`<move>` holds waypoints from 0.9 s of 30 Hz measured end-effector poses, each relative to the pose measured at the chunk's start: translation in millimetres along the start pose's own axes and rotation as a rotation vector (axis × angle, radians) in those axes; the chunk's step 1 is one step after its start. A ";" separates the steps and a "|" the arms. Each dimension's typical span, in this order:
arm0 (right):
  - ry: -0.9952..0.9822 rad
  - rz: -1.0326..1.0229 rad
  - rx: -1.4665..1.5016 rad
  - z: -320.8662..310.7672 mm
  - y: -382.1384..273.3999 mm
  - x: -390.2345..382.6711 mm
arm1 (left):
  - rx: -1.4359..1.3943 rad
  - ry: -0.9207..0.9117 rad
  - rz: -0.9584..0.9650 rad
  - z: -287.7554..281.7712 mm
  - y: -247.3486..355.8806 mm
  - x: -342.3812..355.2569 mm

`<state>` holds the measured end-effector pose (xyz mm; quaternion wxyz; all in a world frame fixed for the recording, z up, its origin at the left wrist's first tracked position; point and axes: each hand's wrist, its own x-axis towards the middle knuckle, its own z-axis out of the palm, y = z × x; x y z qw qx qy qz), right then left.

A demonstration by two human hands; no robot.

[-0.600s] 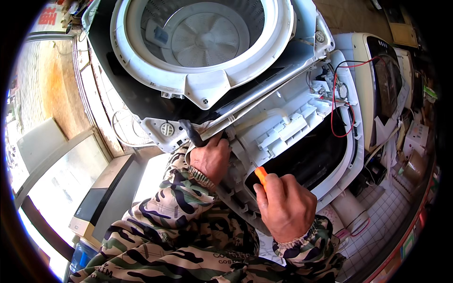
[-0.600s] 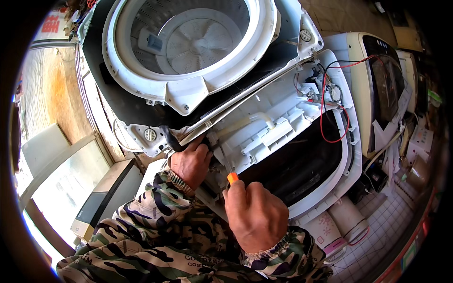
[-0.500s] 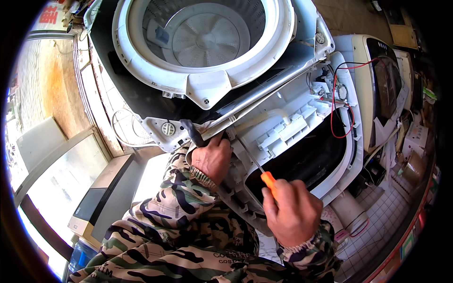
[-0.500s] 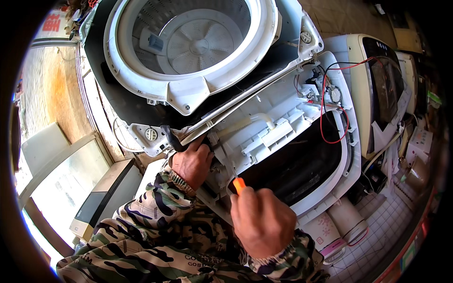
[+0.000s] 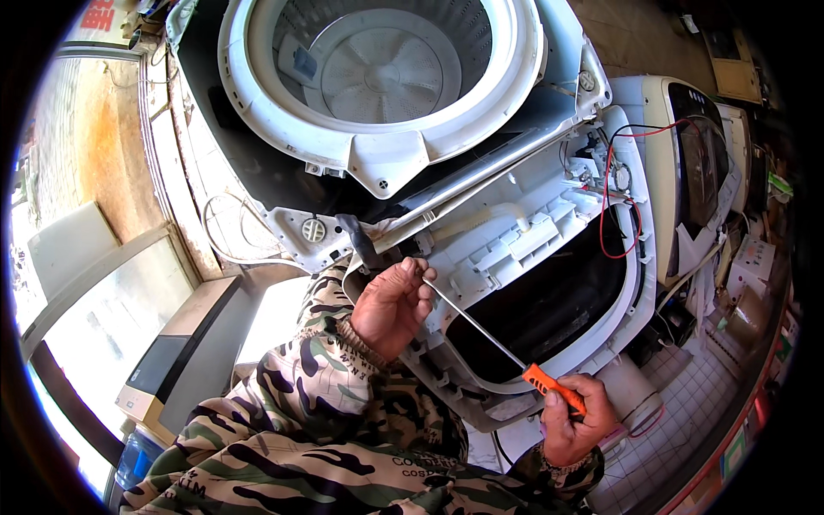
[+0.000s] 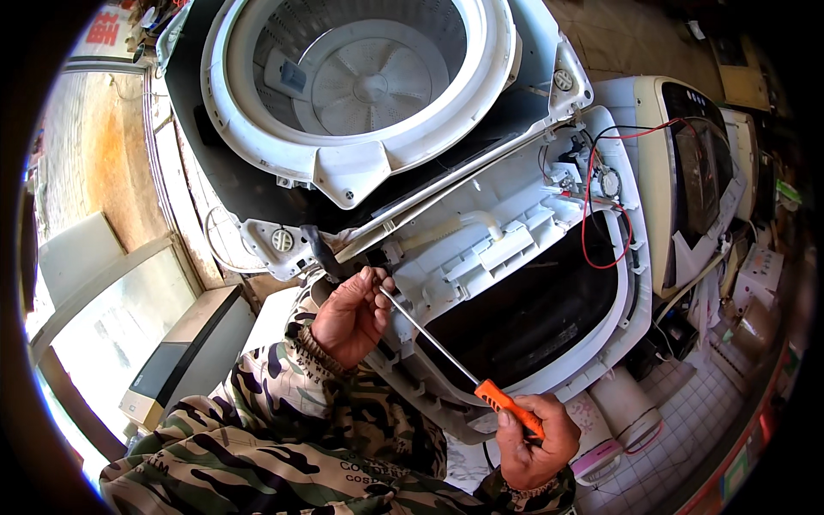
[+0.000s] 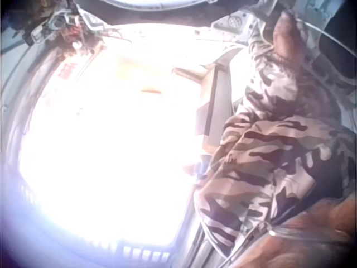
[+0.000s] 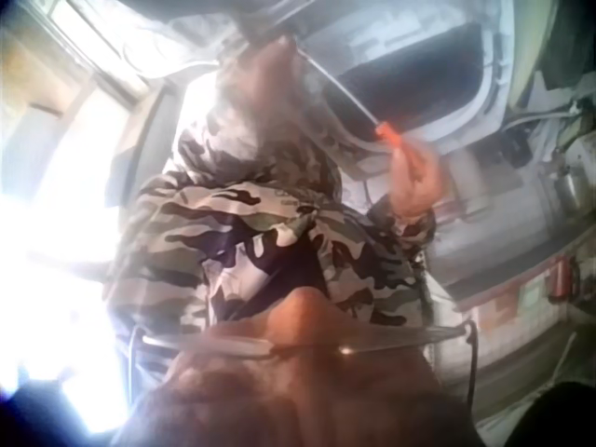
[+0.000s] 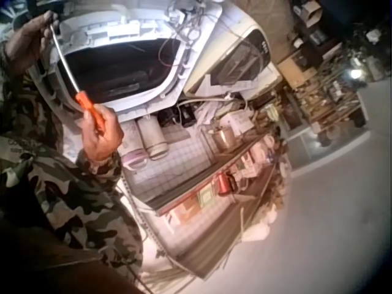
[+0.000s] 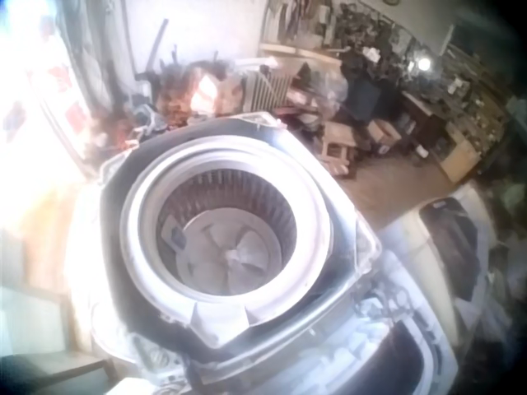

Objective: The person uses a screwdriver to remove screws from the top panel of a disassembled washing machine. They then lift the panel off, set it aside, and proceed to remove screws from the front panel of the machine.

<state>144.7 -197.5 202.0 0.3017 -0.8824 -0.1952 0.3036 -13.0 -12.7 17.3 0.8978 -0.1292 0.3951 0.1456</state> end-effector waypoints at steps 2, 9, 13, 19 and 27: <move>-0.004 -0.007 -0.012 -0.5 2.6 1.3 | -0.047 -0.070 -0.016 -2.2 -0.4 3.1; 0.003 0.013 0.007 2.2 3.9 5.7 | -0.094 -0.110 -0.041 -6.6 -2.3 7.5; 0.020 -0.286 -0.149 6.9 -6.1 18.4 | -0.057 -0.065 -0.014 -2.6 -3.8 7.7; 0.005 -0.539 -0.344 6.9 -21.9 16.2 | 0.046 -0.024 0.034 -4.5 -10.5 13.4; 0.091 -0.295 0.467 45.8 -6.4 29.8 | -0.104 -0.021 -0.062 4.5 -18.4 18.5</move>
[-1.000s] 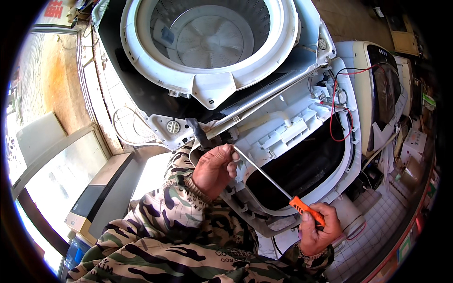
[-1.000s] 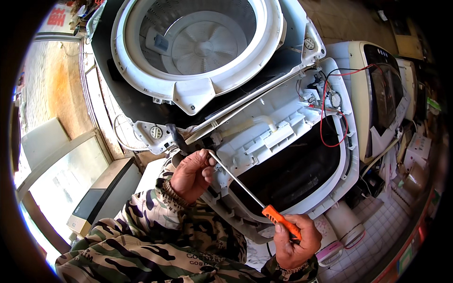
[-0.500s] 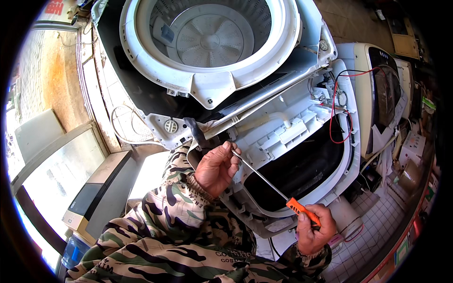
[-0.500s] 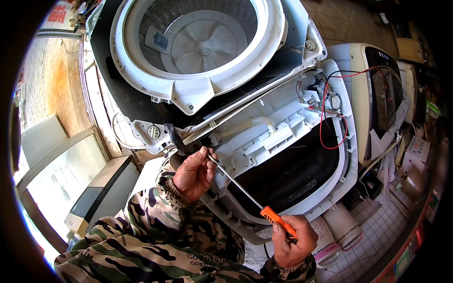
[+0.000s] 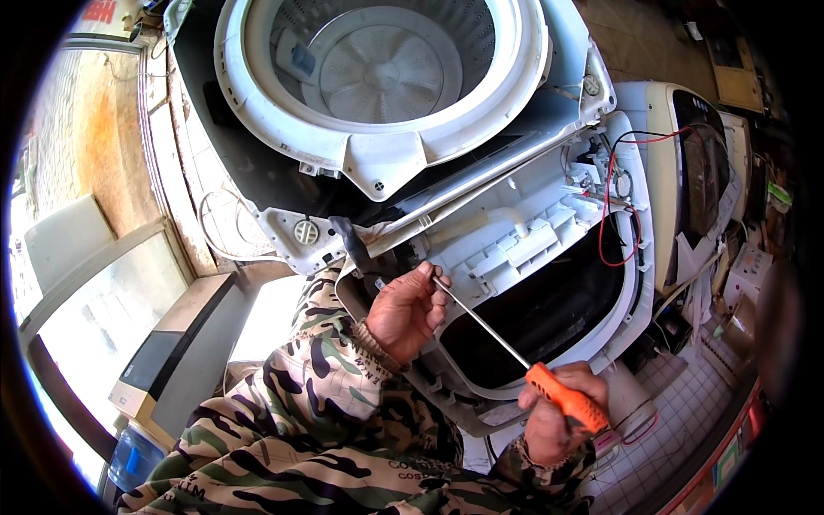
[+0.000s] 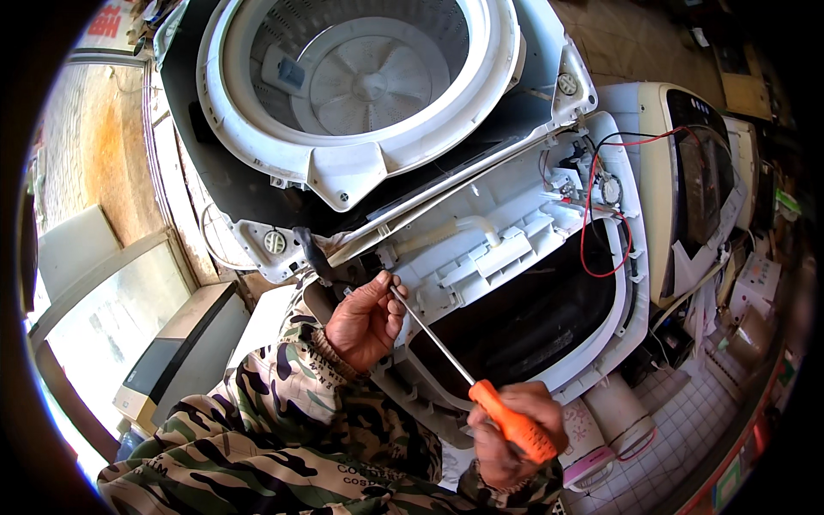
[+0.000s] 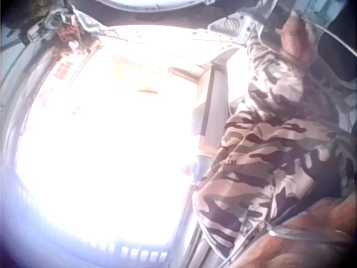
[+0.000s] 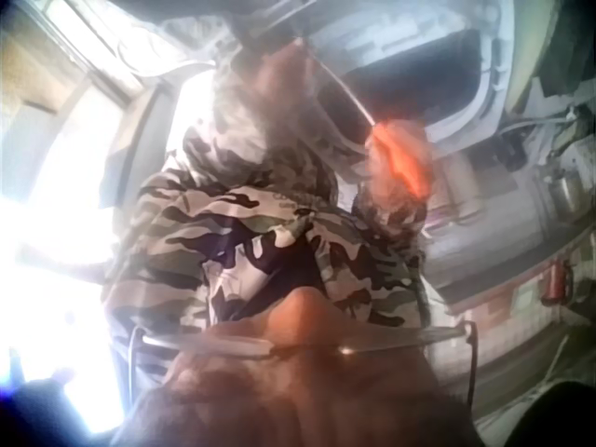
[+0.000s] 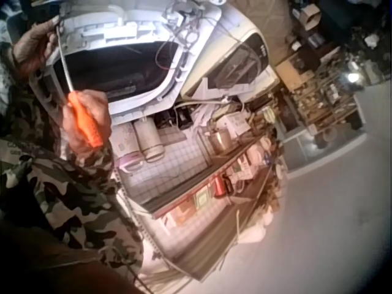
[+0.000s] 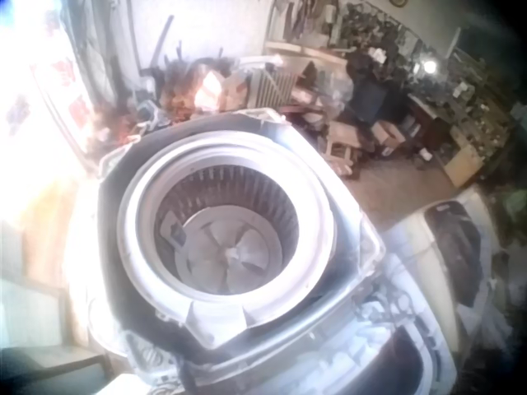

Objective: The person uses a screwdriver to remove screws from the top panel of a disassembled washing machine. They then lift the panel off, set it aside, and proceed to remove screws from the front panel of the machine.

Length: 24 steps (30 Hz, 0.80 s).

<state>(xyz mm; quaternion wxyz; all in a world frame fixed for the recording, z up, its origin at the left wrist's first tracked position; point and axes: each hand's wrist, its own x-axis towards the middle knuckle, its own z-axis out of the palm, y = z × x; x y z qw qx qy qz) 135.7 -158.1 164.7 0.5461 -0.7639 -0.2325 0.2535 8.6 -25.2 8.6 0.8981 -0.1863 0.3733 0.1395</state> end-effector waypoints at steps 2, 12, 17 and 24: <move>-0.133 -0.047 -0.132 13.9 0.6 15.4 | 0.009 -0.019 -0.019 -2.0 -1.4 0.2; -0.263 -0.103 -0.320 76.6 72.3 48.5 | 0.114 0.021 -0.032 6.4 -4.6 0.6; -0.294 -0.262 -0.374 90.3 90.4 55.9 | 0.146 0.058 -0.010 -7.7 1.4 2.0; -0.389 -0.460 -0.461 91.6 96.9 66.0 | 0.123 0.004 -0.043 -9.6 7.6 2.8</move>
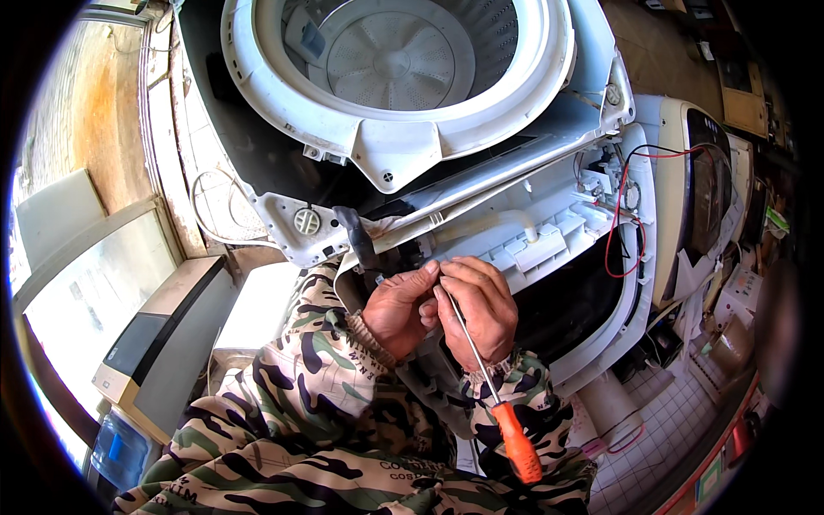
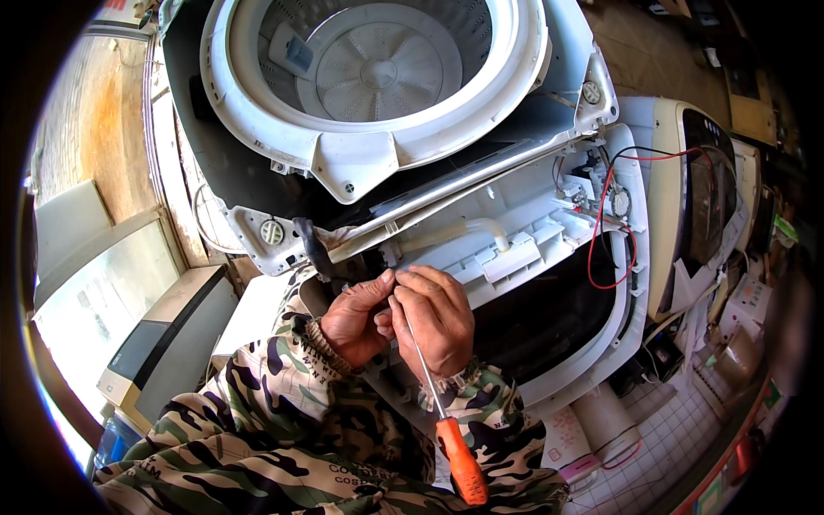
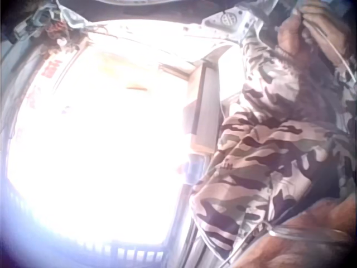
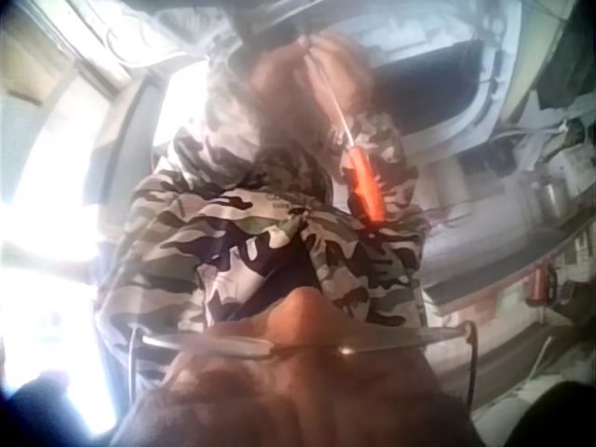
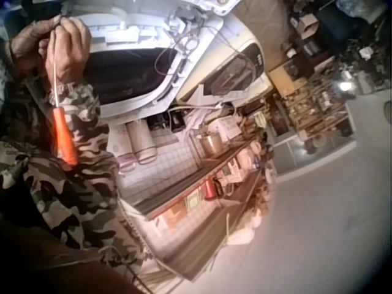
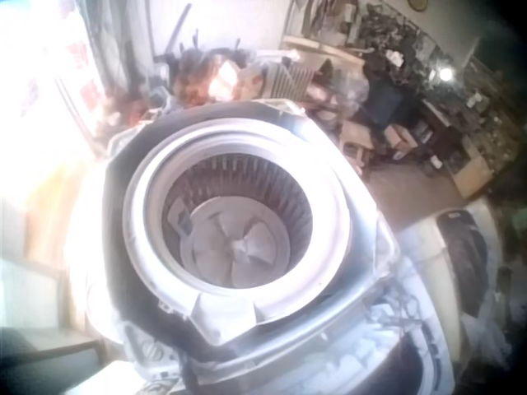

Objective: The person uses a screwdriver to remove screws from the top panel of a disassembled washing machine. They then lift the panel off, set it aside, and proceed to remove screws from the front panel of the machine.

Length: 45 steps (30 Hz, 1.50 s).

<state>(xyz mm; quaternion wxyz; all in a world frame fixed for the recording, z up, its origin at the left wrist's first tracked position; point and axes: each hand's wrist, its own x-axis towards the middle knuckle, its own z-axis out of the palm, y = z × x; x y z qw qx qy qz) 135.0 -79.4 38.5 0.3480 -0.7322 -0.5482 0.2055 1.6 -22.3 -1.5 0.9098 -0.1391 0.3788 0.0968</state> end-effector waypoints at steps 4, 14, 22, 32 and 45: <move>-0.023 -0.009 0.010 -1.8 2.1 1.0 | 0.012 0.039 -0.023 -1.6 1.6 0.5; 0.139 0.493 0.254 28.7 25.7 -2.6 | 0.766 0.203 0.231 16.6 4.3 -33.4; 0.118 0.569 0.079 34.8 22.5 9.6 | 1.802 0.305 0.993 15.2 12.2 -41.5; 0.155 0.597 0.043 48.4 21.6 18.3 | 1.862 0.294 0.964 9.3 -2.0 -7.2; 0.098 0.486 0.049 62.5 49.1 21.5 | 2.009 0.426 0.886 -2.1 0.8 24.6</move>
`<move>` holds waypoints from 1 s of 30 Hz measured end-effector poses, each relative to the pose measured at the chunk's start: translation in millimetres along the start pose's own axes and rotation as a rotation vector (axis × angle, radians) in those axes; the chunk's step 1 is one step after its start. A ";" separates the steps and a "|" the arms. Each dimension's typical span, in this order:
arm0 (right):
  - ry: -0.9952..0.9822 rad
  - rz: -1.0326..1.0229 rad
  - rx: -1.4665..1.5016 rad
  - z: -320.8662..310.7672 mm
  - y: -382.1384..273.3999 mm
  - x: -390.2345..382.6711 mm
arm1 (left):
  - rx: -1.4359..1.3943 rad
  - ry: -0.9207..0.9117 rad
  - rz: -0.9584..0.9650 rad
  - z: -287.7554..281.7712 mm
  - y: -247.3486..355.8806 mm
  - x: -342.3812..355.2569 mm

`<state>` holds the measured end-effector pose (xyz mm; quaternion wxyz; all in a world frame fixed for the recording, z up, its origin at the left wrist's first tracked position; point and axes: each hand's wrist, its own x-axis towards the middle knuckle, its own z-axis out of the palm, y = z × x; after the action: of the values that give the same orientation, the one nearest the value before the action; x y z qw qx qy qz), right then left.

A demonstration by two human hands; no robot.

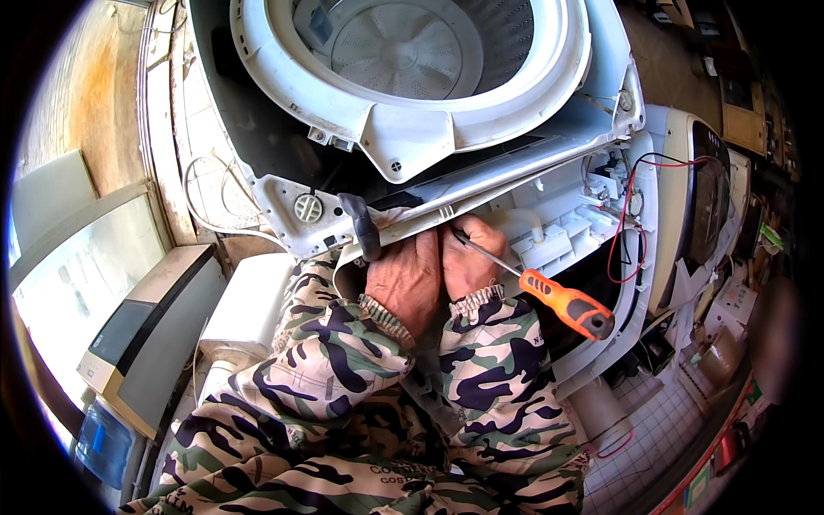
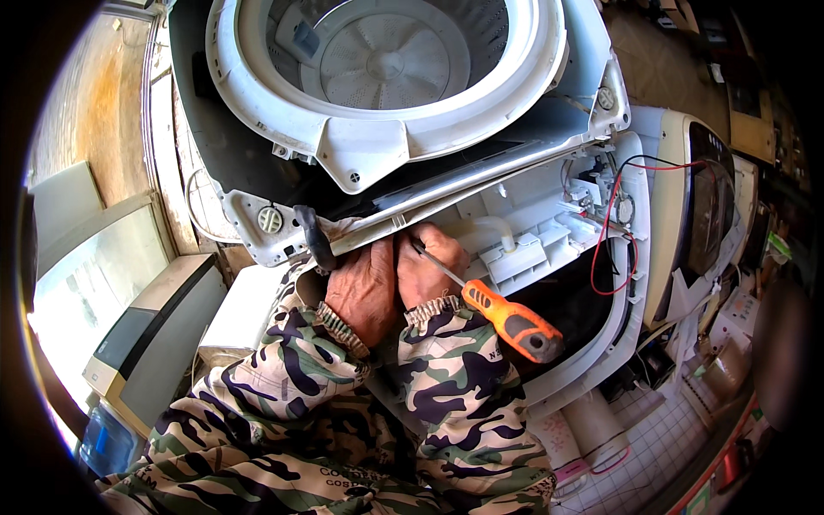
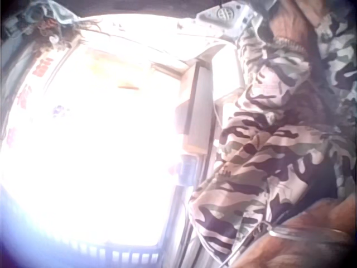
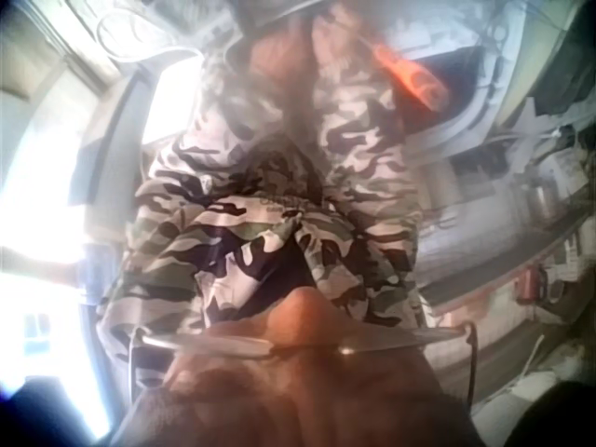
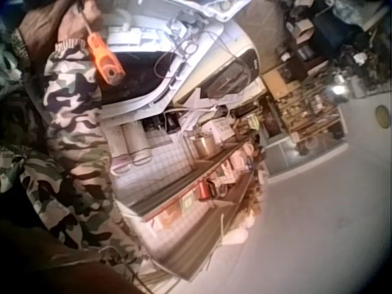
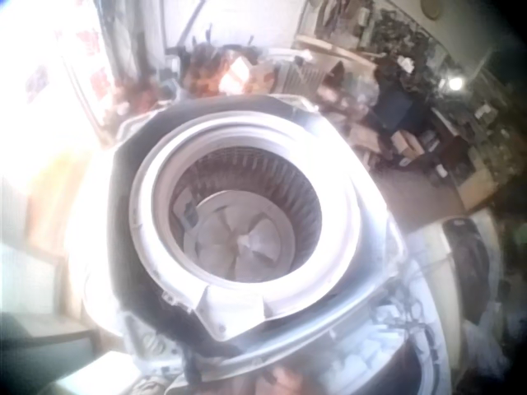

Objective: The person uses a screwdriver to remove screws from the top panel of a disassembled washing machine. They then lift the panel off, set it aside, and proceed to remove screws from the front panel of the machine.

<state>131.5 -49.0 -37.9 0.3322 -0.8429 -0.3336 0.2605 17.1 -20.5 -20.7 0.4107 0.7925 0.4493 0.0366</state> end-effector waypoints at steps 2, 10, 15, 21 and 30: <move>-0.031 0.065 0.051 -2.2 2.6 -2.1 | 0.018 0.009 0.013 1.0 -0.8 -1.3; -0.079 0.041 0.027 -2.2 -2.6 0.0 | -0.002 -0.004 -0.018 1.0 3.1 0.6; -0.130 0.093 0.065 -7.7 -4.2 5.2 | 0.032 -0.011 -0.003 -2.8 5.5 3.9; -0.217 0.106 0.041 -14.8 -7.9 8.9 | 0.044 -0.058 -0.030 -0.9 -0.4 3.4; -0.123 0.087 0.083 -10.8 -12.7 1.2 | 0.057 -0.116 -0.115 -10.3 9.3 3.0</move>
<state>134.4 -45.2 -21.9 0.3342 -0.8244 -0.3055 0.3396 20.8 -14.4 -8.4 0.4148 0.7775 0.4705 -0.0456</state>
